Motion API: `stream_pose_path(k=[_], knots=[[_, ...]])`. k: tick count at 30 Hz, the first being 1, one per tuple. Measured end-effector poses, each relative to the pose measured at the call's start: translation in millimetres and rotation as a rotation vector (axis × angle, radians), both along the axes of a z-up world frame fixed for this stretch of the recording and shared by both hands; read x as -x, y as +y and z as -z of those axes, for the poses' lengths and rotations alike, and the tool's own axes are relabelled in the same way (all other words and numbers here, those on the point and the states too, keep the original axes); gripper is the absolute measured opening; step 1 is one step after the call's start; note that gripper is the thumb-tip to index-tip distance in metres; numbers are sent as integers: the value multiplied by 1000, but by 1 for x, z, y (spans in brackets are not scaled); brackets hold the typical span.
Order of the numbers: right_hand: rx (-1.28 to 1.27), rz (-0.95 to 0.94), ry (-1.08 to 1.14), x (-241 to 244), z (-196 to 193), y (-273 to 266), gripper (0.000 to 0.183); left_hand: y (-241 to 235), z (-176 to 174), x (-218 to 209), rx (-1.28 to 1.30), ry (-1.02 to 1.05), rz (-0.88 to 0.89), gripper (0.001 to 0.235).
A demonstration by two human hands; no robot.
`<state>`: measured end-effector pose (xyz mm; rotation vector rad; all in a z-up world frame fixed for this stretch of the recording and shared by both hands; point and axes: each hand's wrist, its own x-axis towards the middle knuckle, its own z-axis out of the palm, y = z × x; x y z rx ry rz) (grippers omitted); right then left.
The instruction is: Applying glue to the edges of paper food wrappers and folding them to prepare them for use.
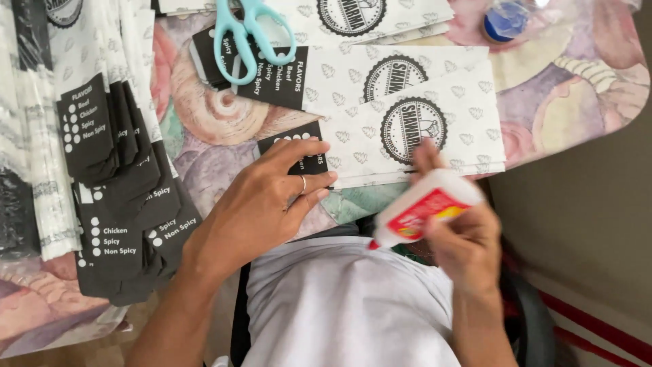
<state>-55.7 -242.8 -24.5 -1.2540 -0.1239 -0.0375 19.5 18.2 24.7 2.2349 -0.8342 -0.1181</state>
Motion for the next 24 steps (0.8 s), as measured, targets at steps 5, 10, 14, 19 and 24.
stream_pose_path(k=[5, 10, 14, 19, 24], knots=[[55, 271, 30, 13, 1, -48, 49, -18, 10, -10, -85, -96, -94, 12], [163, 239, 6, 13, 0, -51, 50, -33, 30, -30, -274, -275, -337, 57], [105, 240, 19, 16, 6, -56, 46, -33, 31, -43, -331, -189, -351, 59], [127, 82, -120, 20, 9, -56, 32, -35, 25, -51, -174, -81, -329, 33], [52, 18, -108, 18, 23, -54, 41, -13, -15, -46, -32, 125, -432, 16]])
